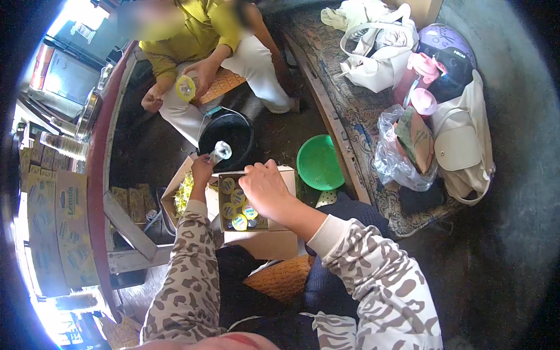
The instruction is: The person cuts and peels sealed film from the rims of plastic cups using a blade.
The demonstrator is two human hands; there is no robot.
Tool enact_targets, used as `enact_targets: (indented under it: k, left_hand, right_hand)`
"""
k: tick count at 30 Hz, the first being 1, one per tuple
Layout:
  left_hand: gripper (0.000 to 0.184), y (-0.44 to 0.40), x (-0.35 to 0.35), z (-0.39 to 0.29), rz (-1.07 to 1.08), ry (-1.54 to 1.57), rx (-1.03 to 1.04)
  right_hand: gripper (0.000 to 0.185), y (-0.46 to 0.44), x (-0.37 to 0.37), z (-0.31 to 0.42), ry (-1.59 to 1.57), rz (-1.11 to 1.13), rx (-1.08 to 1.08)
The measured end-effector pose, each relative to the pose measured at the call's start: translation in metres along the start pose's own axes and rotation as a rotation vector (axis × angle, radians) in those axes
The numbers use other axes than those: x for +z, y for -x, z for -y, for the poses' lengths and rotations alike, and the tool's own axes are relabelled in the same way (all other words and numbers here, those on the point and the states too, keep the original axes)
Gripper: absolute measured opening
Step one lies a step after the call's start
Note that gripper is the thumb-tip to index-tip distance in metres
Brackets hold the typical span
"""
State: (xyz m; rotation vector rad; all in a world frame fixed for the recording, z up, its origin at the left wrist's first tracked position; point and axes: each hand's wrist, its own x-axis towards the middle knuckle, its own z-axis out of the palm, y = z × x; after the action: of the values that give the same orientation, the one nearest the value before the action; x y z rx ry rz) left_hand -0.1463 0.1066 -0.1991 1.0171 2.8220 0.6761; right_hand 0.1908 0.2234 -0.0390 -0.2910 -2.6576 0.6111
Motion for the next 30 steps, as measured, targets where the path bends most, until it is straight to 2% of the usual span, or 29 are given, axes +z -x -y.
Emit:
enact_targets:
  k: [1,2,3,5,7,9,10,11,14,17,19,21,23,25,30]
  left_hand:
    - [0.042,0.005,-0.010,-0.006,0.001,0.212,-0.120]
    - [0.048,0.004,-0.013,0.001,0.097,0.485,-0.260]
    - [0.048,0.009,-0.020,0.000,0.086,0.478,-0.260]
    - [0.051,0.027,-0.036,-0.011,0.106,1.071,-0.426]
    - [0.051,0.042,-0.065,-0.027,0.153,1.142,-0.435]
    - [0.043,0.059,-0.087,-0.039,0.199,1.351,-0.428]
    - [0.035,0.068,-0.096,-0.042,0.220,1.301,-0.387]
    - [0.035,0.079,-0.106,-0.044,0.203,1.300,-0.379]
    - [0.035,0.122,-0.145,-0.078,0.256,1.496,-0.326]
    - [0.046,0.154,-0.170,-0.101,0.342,1.623,-0.109]
    - [0.051,0.169,-0.175,-0.113,0.272,1.681,-0.069]
    - [0.057,0.180,-0.174,-0.121,0.242,1.688,0.004]
    - [0.066,0.180,-0.168,-0.124,0.225,1.679,-0.010]
    - [0.065,0.183,-0.165,-0.127,0.362,1.817,0.192]
    - [0.065,0.189,-0.167,-0.131,0.344,1.695,0.075]
  right_hand:
    - [0.014,0.001,0.001,-0.001,-0.003,-0.004,-0.007]
    - [0.013,0.000,0.001,-0.002,0.003,0.007,-0.001]
    - [0.013,0.000,0.001,-0.002,0.007,0.017,0.004]
    - [0.011,-0.002,0.000,0.000,0.003,0.020,0.003]
    - [0.009,-0.002,-0.001,0.002,0.018,0.048,0.024]
    - [0.008,-0.001,0.000,0.004,0.018,0.064,0.025]
    - [0.007,0.000,0.001,0.004,0.007,0.068,0.033]
    - [0.007,0.000,0.002,0.004,-0.004,0.072,0.039]
    - [0.007,0.000,0.006,0.006,-0.019,0.062,0.033]
    - [0.009,0.002,0.007,0.009,-0.035,0.046,0.015]
    - [0.013,0.001,0.015,0.008,-0.009,0.026,0.027]
    - [0.011,0.001,0.017,0.009,-0.007,0.023,-0.003]
    - [0.009,0.001,0.019,0.010,-0.012,0.032,0.011]
    - [0.007,0.002,0.018,0.014,0.009,0.066,0.012]
    - [0.009,0.002,0.022,0.016,0.000,0.026,0.004]
